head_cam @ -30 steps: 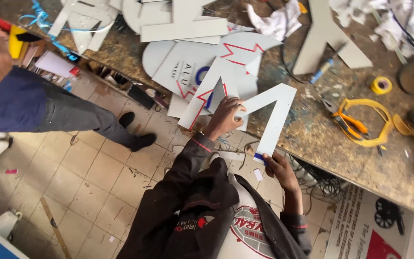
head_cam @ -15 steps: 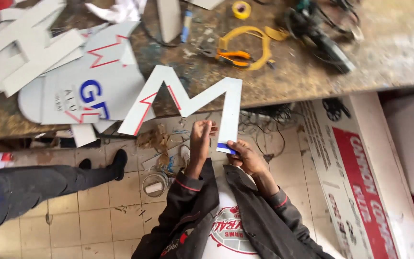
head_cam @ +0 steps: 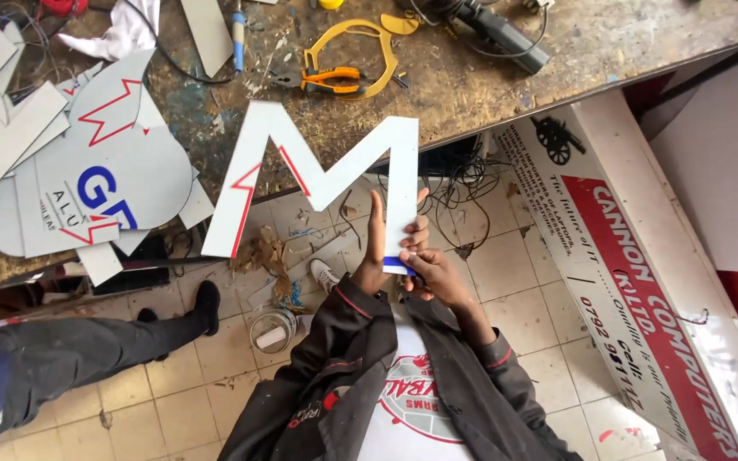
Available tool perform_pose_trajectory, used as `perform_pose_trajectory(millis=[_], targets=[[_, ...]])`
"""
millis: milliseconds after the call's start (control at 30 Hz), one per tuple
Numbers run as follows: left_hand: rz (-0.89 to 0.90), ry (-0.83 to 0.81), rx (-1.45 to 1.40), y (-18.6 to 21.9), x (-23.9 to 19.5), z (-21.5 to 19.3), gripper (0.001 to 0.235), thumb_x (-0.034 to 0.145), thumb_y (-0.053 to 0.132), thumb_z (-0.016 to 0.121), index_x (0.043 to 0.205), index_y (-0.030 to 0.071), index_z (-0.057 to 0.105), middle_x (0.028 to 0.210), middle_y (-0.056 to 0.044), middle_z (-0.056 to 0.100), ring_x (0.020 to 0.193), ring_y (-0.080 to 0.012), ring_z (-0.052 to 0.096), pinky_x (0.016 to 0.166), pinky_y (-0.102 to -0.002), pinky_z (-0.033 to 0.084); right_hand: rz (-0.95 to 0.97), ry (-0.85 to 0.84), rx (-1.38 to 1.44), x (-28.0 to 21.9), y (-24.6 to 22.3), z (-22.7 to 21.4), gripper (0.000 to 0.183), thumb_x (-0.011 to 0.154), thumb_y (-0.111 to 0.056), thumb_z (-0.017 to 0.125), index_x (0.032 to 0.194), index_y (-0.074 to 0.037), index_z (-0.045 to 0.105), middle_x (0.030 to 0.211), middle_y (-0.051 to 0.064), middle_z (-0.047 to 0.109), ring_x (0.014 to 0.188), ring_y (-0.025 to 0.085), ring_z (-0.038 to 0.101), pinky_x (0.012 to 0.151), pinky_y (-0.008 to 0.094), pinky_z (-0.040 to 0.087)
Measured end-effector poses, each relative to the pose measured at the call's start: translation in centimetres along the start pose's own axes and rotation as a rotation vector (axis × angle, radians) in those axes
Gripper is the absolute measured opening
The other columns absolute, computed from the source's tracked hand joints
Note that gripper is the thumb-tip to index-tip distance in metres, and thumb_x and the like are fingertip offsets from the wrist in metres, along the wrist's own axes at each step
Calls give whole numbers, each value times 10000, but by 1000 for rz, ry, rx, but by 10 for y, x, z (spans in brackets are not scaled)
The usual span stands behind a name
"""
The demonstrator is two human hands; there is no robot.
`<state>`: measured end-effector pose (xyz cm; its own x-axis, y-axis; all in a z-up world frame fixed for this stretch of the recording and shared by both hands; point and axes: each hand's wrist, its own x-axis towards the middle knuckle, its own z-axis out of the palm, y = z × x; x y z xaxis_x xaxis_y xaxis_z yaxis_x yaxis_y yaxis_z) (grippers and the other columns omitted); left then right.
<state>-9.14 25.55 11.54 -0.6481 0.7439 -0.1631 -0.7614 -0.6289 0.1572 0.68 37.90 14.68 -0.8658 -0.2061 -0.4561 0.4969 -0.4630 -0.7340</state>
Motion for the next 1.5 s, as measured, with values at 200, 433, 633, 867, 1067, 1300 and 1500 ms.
perform_pose_trajectory(millis=[200,433,633,867,1067,1300,1500], targets=[[52,247,297,6,13,-7,1156,1025,1002,276,1832,174,232,735,42,382,457,-89,449,461,-269,434,-89,193,-456,-15,-30,-16,401,1060,-167,780,696,-67,643,453,83,553,388,100,440,380,237,316],[220,280,449,36,21,39,994,1098,864,357,1811,173,291,753,62,330,462,-78,423,443,-248,387,-291,235,-710,-23,-71,33,137,1007,-256,905,1077,-151,851,786,99,811,730,193,734,715,342,601],[274,264,367,46,24,37,988,1098,865,415,1806,183,321,739,43,323,462,-100,394,437,-267,345,-276,212,-795,-15,-79,52,119,1006,-270,894,1063,-168,873,741,74,809,659,154,697,676,317,598],[327,286,364,53,26,9,1002,1087,883,443,1807,194,338,702,9,349,435,-141,389,401,-314,335,-272,136,-837,-8,-83,58,113,970,-206,915,1044,-128,880,778,89,842,615,161,721,652,322,603],[336,382,519,50,13,39,962,1113,828,437,1791,149,372,720,58,369,445,-79,413,425,-249,334,-214,57,-847,-6,-85,54,83,962,-184,888,1013,-119,882,714,85,801,585,157,708,646,323,601],[367,509,694,42,6,49,825,1138,734,532,1649,88,583,679,43,397,422,-87,467,395,-250,367,-173,-8,-825,-3,-85,46,61,974,-152,864,999,-103,890,650,100,785,567,158,658,641,286,590],[325,529,758,34,3,67,755,1092,752,589,991,30,787,517,-22,406,372,-118,402,370,-282,291,-180,-84,-760,2,-77,30,76,955,-109,880,1002,-49,884,707,164,834,638,182,773,697,303,652]])
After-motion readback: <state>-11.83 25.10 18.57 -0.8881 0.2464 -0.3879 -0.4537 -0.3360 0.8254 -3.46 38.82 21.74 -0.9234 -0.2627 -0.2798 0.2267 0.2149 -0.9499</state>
